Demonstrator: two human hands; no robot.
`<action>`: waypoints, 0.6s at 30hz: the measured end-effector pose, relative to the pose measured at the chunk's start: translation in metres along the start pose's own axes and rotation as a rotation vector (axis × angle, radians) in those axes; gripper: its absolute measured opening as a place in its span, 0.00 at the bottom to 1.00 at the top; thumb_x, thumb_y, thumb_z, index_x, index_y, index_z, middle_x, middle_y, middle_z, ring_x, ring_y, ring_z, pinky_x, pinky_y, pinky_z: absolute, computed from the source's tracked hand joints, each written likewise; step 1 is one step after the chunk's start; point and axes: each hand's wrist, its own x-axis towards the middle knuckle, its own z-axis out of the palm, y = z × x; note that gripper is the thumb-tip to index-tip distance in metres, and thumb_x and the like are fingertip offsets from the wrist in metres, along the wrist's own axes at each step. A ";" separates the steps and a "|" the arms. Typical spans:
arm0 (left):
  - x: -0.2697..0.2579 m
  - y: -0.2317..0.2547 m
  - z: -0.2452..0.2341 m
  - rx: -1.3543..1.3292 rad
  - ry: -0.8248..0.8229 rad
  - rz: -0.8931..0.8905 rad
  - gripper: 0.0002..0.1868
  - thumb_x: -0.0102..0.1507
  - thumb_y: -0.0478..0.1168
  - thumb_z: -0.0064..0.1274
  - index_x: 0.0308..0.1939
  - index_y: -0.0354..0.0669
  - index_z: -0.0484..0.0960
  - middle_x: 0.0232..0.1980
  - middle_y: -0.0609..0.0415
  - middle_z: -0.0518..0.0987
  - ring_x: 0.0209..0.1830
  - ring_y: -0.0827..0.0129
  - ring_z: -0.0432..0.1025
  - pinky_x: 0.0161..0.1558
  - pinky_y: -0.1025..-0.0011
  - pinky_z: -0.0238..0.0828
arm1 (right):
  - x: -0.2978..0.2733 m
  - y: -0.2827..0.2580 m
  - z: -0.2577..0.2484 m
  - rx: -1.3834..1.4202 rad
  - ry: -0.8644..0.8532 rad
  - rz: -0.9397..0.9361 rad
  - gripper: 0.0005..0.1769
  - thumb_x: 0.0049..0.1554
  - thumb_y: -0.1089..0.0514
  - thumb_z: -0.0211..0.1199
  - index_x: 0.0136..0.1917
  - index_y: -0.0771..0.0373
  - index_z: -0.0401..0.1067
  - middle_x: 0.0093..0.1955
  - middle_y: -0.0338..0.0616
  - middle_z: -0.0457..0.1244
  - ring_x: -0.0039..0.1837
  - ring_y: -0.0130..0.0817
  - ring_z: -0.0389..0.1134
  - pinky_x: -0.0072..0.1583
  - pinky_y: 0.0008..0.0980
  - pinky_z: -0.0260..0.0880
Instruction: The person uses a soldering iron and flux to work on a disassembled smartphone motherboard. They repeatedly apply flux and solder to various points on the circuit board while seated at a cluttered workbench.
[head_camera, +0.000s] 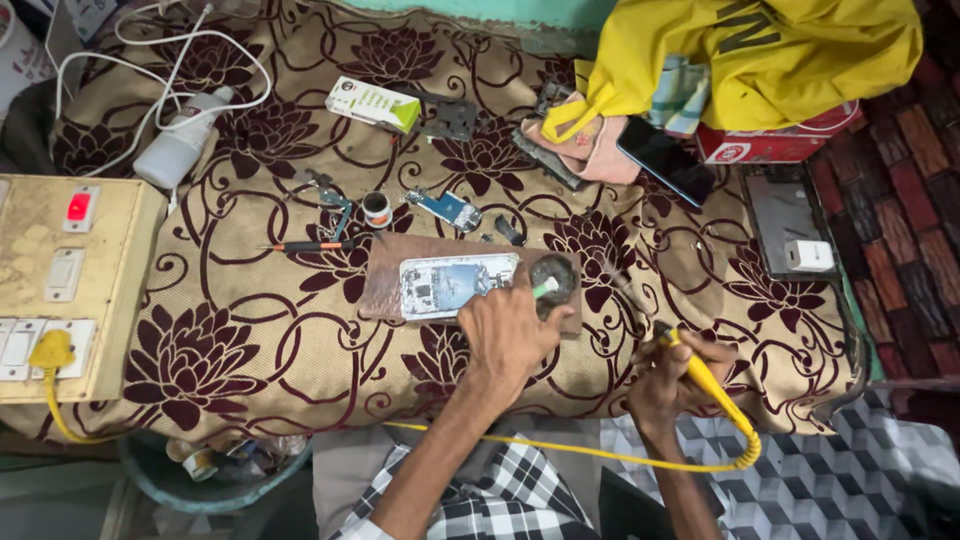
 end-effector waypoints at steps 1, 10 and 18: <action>0.003 -0.001 0.002 -0.003 -0.027 -0.007 0.39 0.56 0.61 0.67 0.53 0.28 0.78 0.19 0.48 0.78 0.16 0.60 0.72 0.21 0.59 0.66 | 0.000 0.003 -0.001 -0.012 0.017 -0.029 0.22 0.69 0.45 0.61 0.60 0.63 0.57 0.35 0.44 0.60 0.30 0.28 0.62 0.35 0.25 0.64; 0.007 -0.021 0.033 -0.045 0.200 0.241 0.33 0.58 0.48 0.65 0.62 0.33 0.77 0.18 0.57 0.75 0.10 0.72 0.63 0.17 0.69 0.62 | -0.008 0.010 -0.002 -0.022 0.038 -0.123 0.19 0.67 0.49 0.62 0.54 0.64 0.58 0.39 0.46 0.60 0.29 0.29 0.62 0.33 0.25 0.65; -0.020 -0.048 0.023 -0.002 0.399 0.535 0.38 0.60 0.46 0.53 0.74 0.38 0.69 0.17 0.65 0.72 0.12 0.78 0.59 0.23 0.71 0.58 | -0.019 -0.011 0.015 0.148 -0.132 -0.190 0.23 0.67 0.46 0.62 0.56 0.63 0.55 0.40 0.49 0.62 0.31 0.32 0.66 0.34 0.28 0.71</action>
